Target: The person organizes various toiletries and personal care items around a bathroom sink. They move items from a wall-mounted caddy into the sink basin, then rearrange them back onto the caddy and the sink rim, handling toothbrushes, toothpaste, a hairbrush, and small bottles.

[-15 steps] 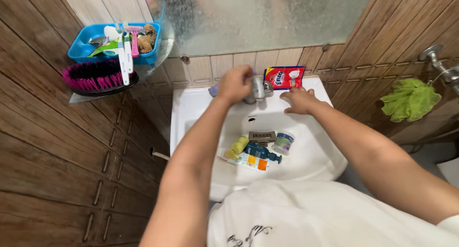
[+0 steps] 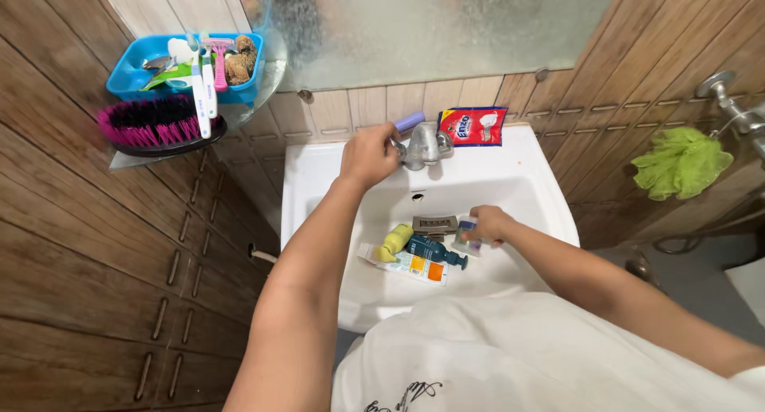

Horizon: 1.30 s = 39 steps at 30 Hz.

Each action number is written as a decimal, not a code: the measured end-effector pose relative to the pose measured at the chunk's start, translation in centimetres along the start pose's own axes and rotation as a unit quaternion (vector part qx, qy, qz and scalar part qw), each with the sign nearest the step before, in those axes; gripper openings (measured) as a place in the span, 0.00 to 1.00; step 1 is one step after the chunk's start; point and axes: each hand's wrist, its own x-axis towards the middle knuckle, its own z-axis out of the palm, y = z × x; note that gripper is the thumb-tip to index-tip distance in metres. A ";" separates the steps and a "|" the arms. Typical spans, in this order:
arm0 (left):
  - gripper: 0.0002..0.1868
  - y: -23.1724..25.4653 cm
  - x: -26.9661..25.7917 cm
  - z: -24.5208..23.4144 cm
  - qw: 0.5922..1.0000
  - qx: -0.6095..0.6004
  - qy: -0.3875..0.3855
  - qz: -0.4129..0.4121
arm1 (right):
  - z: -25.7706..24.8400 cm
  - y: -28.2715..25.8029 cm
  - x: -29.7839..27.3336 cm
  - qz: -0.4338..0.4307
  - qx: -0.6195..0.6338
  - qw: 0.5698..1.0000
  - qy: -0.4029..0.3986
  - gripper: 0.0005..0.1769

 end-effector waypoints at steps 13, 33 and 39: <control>0.11 0.2 -0.1 1.1 1.000 -0.010 -0.004 0.017 | -3.2 0.8 -5.0 -0.210 -0.186 0.942 0.184 0.17; 0.08 -0.4 0.2 2.3 0.999 0.011 0.007 0.043 | -11.0 -0.5 -3.7 -0.347 -0.097 0.825 0.436 0.19; 0.09 1.1 1.7 2.3 0.997 -0.011 0.024 0.070 | -17.8 -5.6 -0.7 -0.359 -0.187 0.785 0.469 0.46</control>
